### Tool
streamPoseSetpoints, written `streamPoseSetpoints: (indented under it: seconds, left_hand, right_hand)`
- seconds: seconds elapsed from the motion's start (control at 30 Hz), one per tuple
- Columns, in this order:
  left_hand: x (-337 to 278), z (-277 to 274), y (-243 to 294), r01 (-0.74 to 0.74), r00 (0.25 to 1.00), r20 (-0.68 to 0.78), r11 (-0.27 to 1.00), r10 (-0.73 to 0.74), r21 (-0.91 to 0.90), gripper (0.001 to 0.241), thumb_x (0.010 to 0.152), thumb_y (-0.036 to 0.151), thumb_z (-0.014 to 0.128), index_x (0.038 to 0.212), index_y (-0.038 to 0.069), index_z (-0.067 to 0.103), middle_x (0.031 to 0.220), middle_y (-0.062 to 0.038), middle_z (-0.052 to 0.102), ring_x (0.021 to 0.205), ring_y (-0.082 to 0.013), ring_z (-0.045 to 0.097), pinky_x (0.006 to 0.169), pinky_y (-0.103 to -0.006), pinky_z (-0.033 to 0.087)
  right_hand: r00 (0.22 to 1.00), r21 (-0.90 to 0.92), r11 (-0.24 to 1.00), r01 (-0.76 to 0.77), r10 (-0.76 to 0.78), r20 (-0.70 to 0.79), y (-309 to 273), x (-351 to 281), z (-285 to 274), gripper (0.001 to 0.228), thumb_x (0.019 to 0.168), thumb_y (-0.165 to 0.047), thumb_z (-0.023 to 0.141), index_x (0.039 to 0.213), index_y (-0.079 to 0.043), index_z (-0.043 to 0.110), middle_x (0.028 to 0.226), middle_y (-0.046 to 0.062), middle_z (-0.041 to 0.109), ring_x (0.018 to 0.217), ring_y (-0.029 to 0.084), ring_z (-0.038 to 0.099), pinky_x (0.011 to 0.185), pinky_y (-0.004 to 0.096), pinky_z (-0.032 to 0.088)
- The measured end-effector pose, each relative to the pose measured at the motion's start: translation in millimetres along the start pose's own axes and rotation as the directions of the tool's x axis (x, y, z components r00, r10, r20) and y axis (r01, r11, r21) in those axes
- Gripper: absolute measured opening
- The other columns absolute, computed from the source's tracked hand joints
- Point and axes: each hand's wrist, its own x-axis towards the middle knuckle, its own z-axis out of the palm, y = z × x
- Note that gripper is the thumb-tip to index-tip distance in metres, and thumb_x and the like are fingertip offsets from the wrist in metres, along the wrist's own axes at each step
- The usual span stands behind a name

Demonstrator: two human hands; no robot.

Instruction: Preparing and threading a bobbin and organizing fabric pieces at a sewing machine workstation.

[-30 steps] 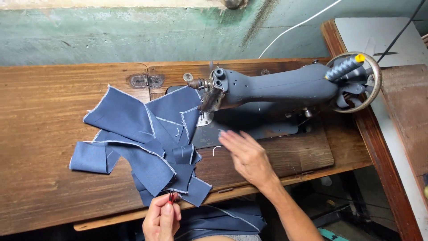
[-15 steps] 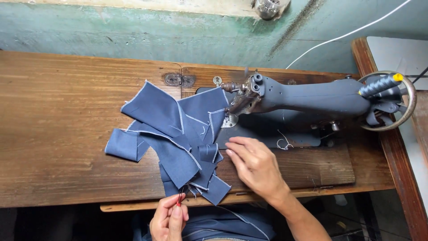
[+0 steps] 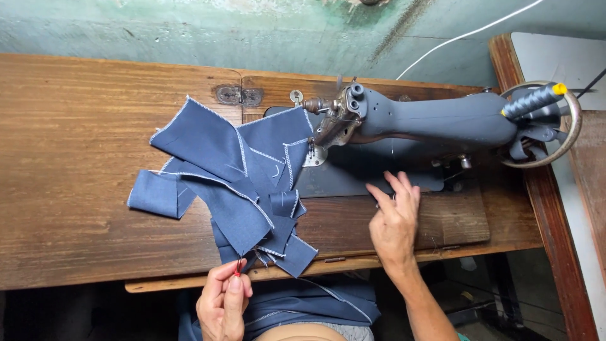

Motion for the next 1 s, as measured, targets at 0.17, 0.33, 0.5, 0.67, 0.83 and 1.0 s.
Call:
streamPoseSetpoints:
  seconds: [0.17, 0.33, 0.5, 0.67, 0.83, 1.0]
  left_hand:
    - [0, 1, 3, -0.141, 0.99, -0.017, 0.987, 0.143, 0.075, 0.035, 0.099, 0.025, 0.054, 0.113, -0.003, 0.069, 0.062, -0.007, 0.064, 0.056, -0.0108, 0.061, 0.054, -0.0205, 0.047]
    - [-1, 1, 13, -0.158, 0.987, -0.025, 0.981, 0.162, 0.117, 0.036, 0.097, 0.028, 0.055, 0.111, -0.001, 0.07, 0.062, -0.004, 0.065, 0.058, -0.0113, 0.063, 0.062, -0.0222, 0.053]
    - [-4, -6, 11, -0.047, 0.991, -0.12, 0.989, 0.064, 0.138, 0.037, 0.093, 0.031, 0.058, 0.109, 0.003, 0.074, 0.061, -0.006, 0.066, 0.055, -0.0086, 0.059, 0.054, -0.02, 0.046]
    - [0, -13, 5, -0.013, 0.993, -0.116, 0.992, 0.027, 0.125, 0.037, 0.093, 0.031, 0.059, 0.109, 0.002, 0.076, 0.061, -0.006, 0.068, 0.056, -0.0104, 0.063, 0.057, -0.0214, 0.05]
    - [3, -15, 15, -0.036, 0.995, -0.092, 0.99, 0.048, 0.138, 0.038, 0.093, 0.033, 0.058, 0.108, 0.003, 0.076, 0.06, -0.004, 0.068, 0.056, -0.0102, 0.064, 0.057, -0.0221, 0.051]
    - [8, -21, 6, -0.097, 0.994, -0.045, 0.991, 0.102, 0.091, 0.038, 0.098, 0.031, 0.054, 0.112, 0.001, 0.072, 0.06, -0.003, 0.064, 0.052, -0.0088, 0.057, 0.049, -0.0221, 0.044]
  right_hand:
    - [0.997, 0.209, 0.977, 0.039, -0.023, -0.075, -51, 35, -28, 0.029, 0.092, 0.009, 0.058, 0.112, -0.004, 0.076, 0.125, 0.016, 0.069, 0.123, 0.034, 0.063, 0.112, 0.051, 0.045]
    - [0.94, 0.636, 0.736, 0.23, -0.337, 0.05, -122, 81, -11, 0.015, 0.094, -0.002, 0.07, 0.108, 0.004, 0.075, 0.103, 0.016, 0.078, 0.09, 0.025, 0.076, 0.089, 0.033, 0.061]
    - [0.919, 0.305, 0.931, 0.199, -0.286, 0.273, -118, 86, 43, 0.024, 0.1, -0.024, 0.066, 0.119, -0.011, 0.071, 0.098, 0.005, 0.065, 0.086, 0.027, 0.068, 0.064, 0.042, 0.055]
    - [0.929, 0.325, 0.921, 0.215, -0.295, 0.223, -117, 86, 46, 0.01, 0.103, -0.014, 0.059, 0.103, -0.007, 0.066, 0.091, 0.008, 0.062, 0.077, 0.026, 0.063, 0.067, 0.039, 0.051]
    - [0.929, 0.257, 0.951, 0.173, -0.244, 0.277, -106, 76, 40, 0.019, 0.109, -0.017, 0.045, 0.099, -0.006, 0.056, 0.09, 0.01, 0.055, 0.076, 0.026, 0.055, 0.065, 0.042, 0.047]
    - [0.988, -0.171, 0.979, 0.114, -0.093, 0.127, -32, 48, -1, 0.017, 0.1, -0.001, 0.05, 0.096, -0.003, 0.066, 0.089, 0.015, 0.06, 0.086, 0.034, 0.055, 0.08, 0.046, 0.046]
